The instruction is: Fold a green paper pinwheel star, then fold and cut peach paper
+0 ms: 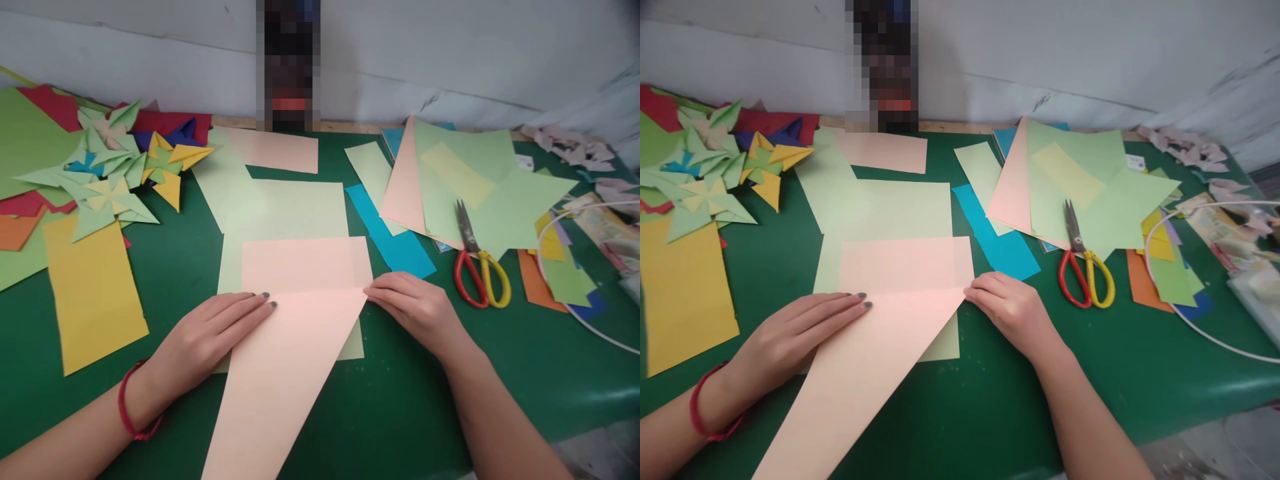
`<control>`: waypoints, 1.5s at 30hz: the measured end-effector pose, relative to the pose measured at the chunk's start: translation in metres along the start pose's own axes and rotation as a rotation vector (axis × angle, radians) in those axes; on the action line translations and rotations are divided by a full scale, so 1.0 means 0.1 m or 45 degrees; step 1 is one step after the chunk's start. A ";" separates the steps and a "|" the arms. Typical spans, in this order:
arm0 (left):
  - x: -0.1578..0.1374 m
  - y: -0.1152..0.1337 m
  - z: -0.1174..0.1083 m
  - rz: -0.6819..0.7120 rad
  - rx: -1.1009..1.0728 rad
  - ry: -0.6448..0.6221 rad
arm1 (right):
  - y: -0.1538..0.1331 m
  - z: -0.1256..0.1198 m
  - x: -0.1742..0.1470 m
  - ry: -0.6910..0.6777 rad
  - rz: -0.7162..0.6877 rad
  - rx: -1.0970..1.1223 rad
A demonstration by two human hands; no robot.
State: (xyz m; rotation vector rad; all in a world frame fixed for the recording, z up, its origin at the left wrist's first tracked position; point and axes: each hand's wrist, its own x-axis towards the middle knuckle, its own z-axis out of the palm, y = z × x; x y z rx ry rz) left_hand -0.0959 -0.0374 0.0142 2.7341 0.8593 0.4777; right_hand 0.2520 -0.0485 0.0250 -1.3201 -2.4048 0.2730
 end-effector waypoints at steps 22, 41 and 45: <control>0.02 0.03 -0.03 -0.177 -0.165 0.146 | 0.02 0.01 0.05 0.005 0.121 0.153; 0.36 0.10 0.00 -1.054 -0.311 0.246 | 0.03 0.17 0.18 -0.027 0.382 0.078; 0.43 0.09 0.01 -1.137 -0.435 0.337 | 0.02 0.18 0.18 -0.033 0.394 0.004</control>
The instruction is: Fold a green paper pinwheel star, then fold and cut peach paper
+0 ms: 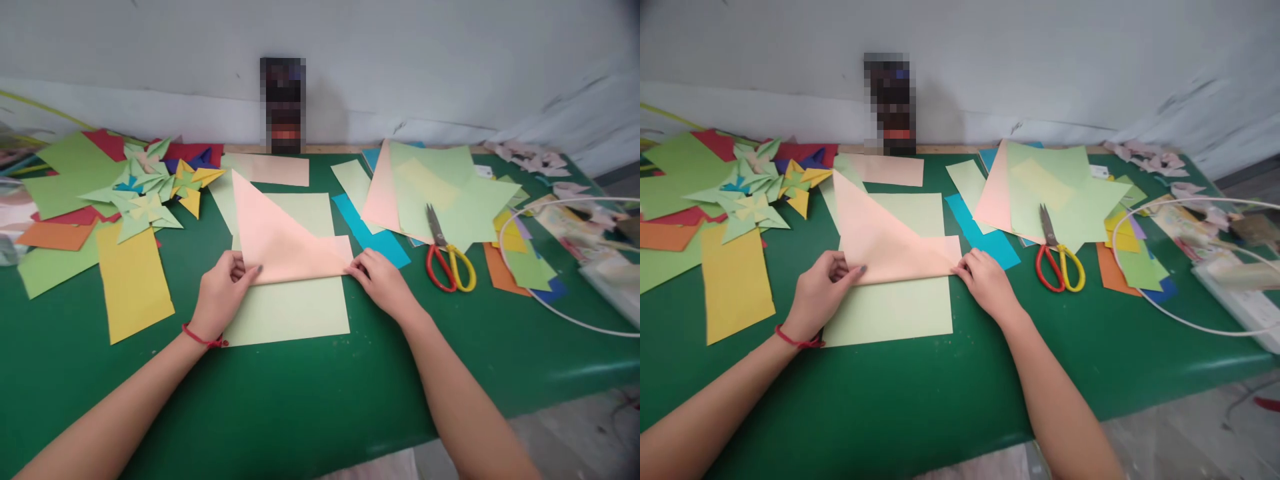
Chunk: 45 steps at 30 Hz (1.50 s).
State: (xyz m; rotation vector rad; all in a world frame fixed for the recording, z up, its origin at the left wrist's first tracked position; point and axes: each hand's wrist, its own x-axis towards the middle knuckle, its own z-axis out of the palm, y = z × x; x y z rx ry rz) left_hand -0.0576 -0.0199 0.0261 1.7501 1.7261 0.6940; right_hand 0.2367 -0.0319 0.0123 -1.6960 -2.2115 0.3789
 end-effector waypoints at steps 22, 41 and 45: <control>-0.09 0.44 0.62 0.971 0.765 -0.165 | -0.09 -0.04 0.05 -0.050 0.060 -0.149; -0.07 0.55 0.66 0.848 0.780 -0.314 | -0.09 0.03 0.01 0.103 0.171 0.033; -0.06 0.60 0.67 0.825 0.792 -0.302 | -0.08 0.06 -0.01 0.131 0.153 0.012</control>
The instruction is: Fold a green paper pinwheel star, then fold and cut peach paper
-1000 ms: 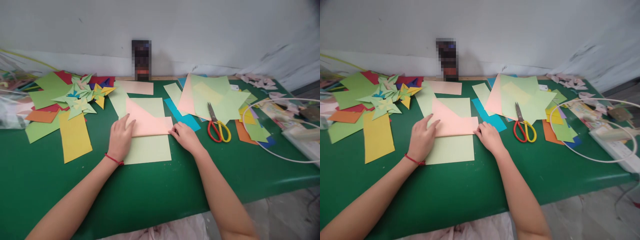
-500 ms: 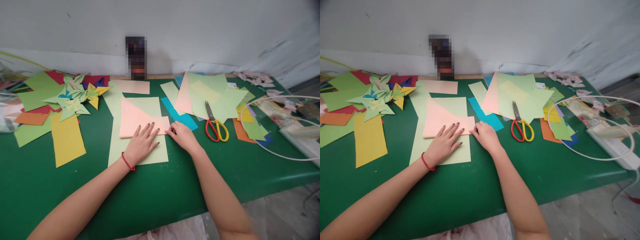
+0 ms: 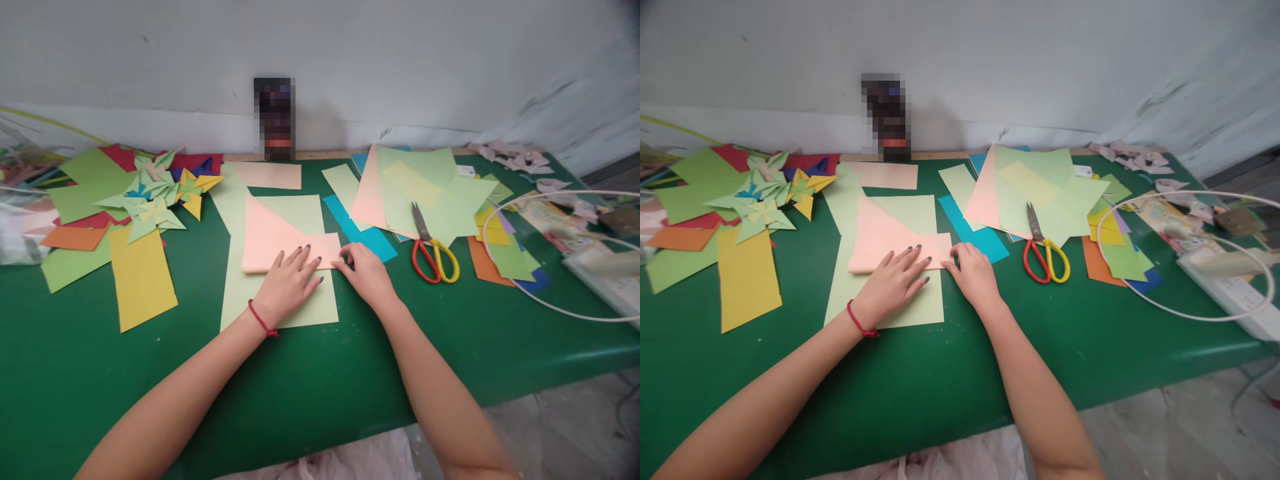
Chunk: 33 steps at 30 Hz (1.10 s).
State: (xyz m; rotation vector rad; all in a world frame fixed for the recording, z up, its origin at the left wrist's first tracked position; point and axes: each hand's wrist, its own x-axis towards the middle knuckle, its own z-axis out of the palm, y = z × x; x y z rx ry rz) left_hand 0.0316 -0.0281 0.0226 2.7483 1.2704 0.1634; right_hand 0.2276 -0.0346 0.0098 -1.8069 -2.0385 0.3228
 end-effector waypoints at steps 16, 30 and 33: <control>0.05 0.01 0.04 0.013 0.003 0.116 | -0.04 -0.14 -0.05 0.137 0.646 1.314; 0.19 -0.27 0.05 0.148 0.087 0.282 | 0.08 -0.13 0.14 0.271 0.568 1.345; 0.16 -0.37 -0.12 0.150 0.038 0.424 | -0.05 -0.30 0.21 0.316 0.381 1.207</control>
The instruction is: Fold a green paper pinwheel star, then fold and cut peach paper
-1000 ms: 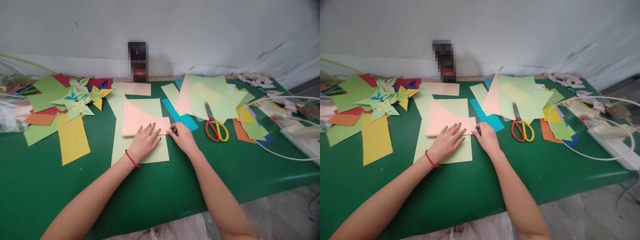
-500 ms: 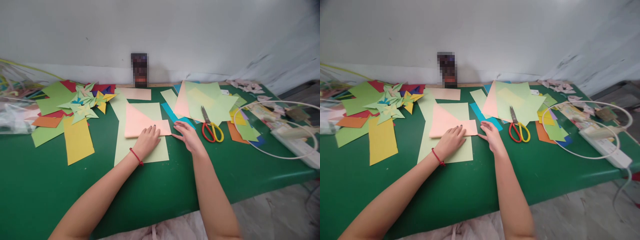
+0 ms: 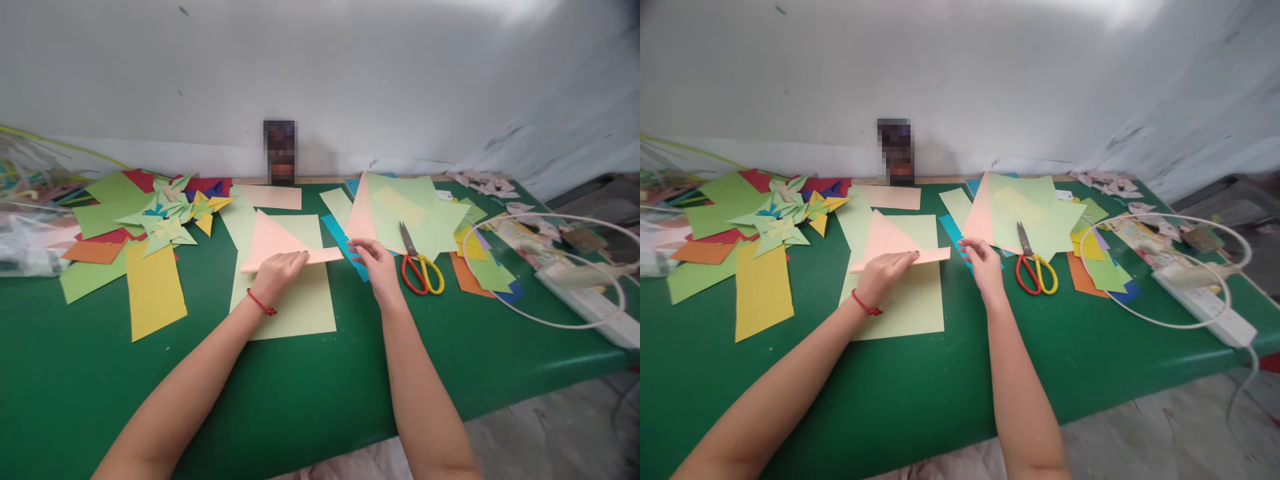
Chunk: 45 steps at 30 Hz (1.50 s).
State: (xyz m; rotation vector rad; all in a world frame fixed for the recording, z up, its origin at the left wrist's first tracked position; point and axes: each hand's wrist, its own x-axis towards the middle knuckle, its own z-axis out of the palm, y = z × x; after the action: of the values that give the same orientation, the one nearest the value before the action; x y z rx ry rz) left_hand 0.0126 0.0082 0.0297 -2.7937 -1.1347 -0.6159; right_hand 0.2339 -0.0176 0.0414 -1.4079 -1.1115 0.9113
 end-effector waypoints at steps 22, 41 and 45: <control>0.08 -0.14 -1.14 0.042 -1.066 0.852 | -1.33 0.43 -0.40 -0.149 -1.245 -0.588; -0.10 0.01 -1.51 0.222 -1.036 0.781 | -1.34 0.33 -0.35 -0.043 -1.526 -0.743; -0.10 0.00 -1.49 0.185 -1.029 0.802 | -1.34 0.35 -0.34 -0.048 -1.550 -0.727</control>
State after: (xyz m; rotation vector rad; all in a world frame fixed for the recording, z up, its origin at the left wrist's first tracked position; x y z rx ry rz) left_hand -0.0442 -0.0292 0.1629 -2.7668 -0.6148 -2.1200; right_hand 0.1721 -0.0413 0.1672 -0.8187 -1.9819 -0.2832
